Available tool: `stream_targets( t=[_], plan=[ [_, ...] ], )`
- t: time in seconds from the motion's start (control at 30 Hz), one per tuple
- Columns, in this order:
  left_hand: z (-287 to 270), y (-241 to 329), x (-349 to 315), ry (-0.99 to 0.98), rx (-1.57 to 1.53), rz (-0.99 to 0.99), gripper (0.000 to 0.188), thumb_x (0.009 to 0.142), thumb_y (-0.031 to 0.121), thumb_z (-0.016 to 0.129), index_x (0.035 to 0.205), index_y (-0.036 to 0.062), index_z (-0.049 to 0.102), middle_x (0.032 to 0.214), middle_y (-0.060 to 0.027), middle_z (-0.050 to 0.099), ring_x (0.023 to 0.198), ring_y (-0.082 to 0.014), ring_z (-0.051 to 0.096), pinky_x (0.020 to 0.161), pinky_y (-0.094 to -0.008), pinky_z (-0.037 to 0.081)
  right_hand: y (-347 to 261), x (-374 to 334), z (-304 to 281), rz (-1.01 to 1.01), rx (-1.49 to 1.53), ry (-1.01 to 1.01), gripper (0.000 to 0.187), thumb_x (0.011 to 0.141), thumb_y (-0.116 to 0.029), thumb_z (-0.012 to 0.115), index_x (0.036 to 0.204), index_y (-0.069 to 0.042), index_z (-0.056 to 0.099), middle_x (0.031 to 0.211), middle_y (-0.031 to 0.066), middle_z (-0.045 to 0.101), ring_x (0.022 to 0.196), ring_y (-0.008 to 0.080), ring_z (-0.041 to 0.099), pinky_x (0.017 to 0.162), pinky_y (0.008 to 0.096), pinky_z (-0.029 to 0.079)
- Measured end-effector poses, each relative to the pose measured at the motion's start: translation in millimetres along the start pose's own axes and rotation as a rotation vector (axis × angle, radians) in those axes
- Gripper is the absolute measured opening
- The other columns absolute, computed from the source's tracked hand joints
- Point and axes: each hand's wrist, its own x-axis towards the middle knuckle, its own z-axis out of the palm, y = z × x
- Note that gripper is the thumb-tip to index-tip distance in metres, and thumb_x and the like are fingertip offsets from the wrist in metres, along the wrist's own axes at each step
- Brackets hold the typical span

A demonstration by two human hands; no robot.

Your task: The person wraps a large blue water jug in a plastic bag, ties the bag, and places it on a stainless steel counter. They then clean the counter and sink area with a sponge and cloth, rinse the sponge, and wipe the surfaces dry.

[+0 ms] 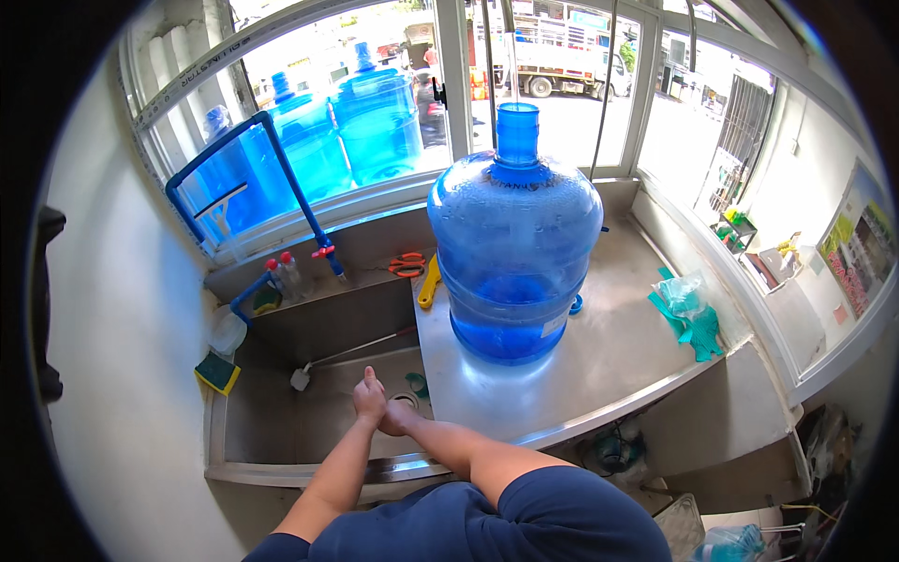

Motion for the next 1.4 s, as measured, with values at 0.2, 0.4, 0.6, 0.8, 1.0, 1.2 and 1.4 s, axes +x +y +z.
stream_targets(
  t=[0.2,0.4,0.6,0.8,1.0,1.2,1.4],
  plan=[
    [4,14,12,-0.119,0.184,-0.071,0.063,0.103,0.048,0.033,0.087,-0.0008,0.069,0.092,-0.0283,0.067,0.093,-0.0479,0.062,0.082,-0.0539,0.047,-10,-11,-12,0.026,0.107,0.081,0.046,0.089,-0.042,0.054,0.118,-0.008,0.066,0.121,0.0236,0.064,0.115,0.0421,0.059,0.096,0.0489,0.047],
    [8,20,7,-0.124,0.288,0.088,0.058,0.102,0.045,0.034,0.086,0.0015,0.068,0.094,-0.0265,0.067,0.093,-0.0482,0.061,0.082,-0.0547,0.047,-37,-39,-41,0.125,0.091,0.061,0.05,0.09,-0.046,0.051,0.121,-0.009,0.064,0.123,0.0238,0.063,0.117,0.0413,0.058,0.097,0.0494,0.046],
    [7,20,6,-0.153,0.31,0.09,0.058,0.103,0.044,0.032,0.087,0.0013,0.068,0.093,-0.0272,0.066,0.093,-0.0485,0.061,0.083,-0.0547,0.047,-37,-38,-37,0.142,0.063,0.055,0.052,0.09,-0.048,0.05,0.122,-0.009,0.064,0.125,0.0238,0.062,0.119,0.0398,0.058,0.098,0.0491,0.046],
    [2,20,2,-0.164,0.334,0.069,0.058,0.103,0.044,0.032,0.088,0.0013,0.068,0.096,-0.0272,0.066,0.095,-0.0483,0.061,0.084,-0.0548,0.047,-20,-23,-17,0.141,0.02,0.053,0.049,0.09,-0.043,0.05,0.121,-0.009,0.065,0.126,0.0221,0.063,0.119,0.0388,0.058,0.099,0.0486,0.046],
    [1,18,-1,-0.167,0.355,0.043,0.058,0.103,0.044,0.031,0.09,0.0019,0.069,0.098,-0.0267,0.066,0.096,-0.0482,0.061,0.086,-0.0553,0.047,9,-3,12,0.061,0.026,0.082,0.047,0.089,-0.042,0.051,0.12,-0.009,0.065,0.125,0.0208,0.063,0.118,0.0385,0.059,0.098,0.0481,0.047],
    [3,2,-5,-0.067,0.282,0.096,0.056,0.103,0.044,0.032,0.089,0.0037,0.068,0.086,-0.0266,0.066,0.087,-0.0462,0.062,0.08,-0.0513,0.049,33,24,32,-0.244,0.021,0.158,0.044,0.087,-0.041,0.055,0.115,-0.01,0.067,0.118,0.0213,0.066,0.113,0.0388,0.061,0.094,0.0452,0.049],
    [-12,-44,-26,-0.093,0.009,-0.015,0.028,0.101,0.033,0.053,0.099,0.0065,0.063,0.077,-0.0079,0.062,0.072,-0.0172,0.06,0.07,-0.0307,0.049,-14,-24,-9,-0.267,-0.252,-0.082,0.044,0.08,-0.033,0.064,0.116,-0.008,0.061,0.111,0.022,0.068,0.103,0.0403,0.064,0.088,0.0449,0.052]
  ],
)
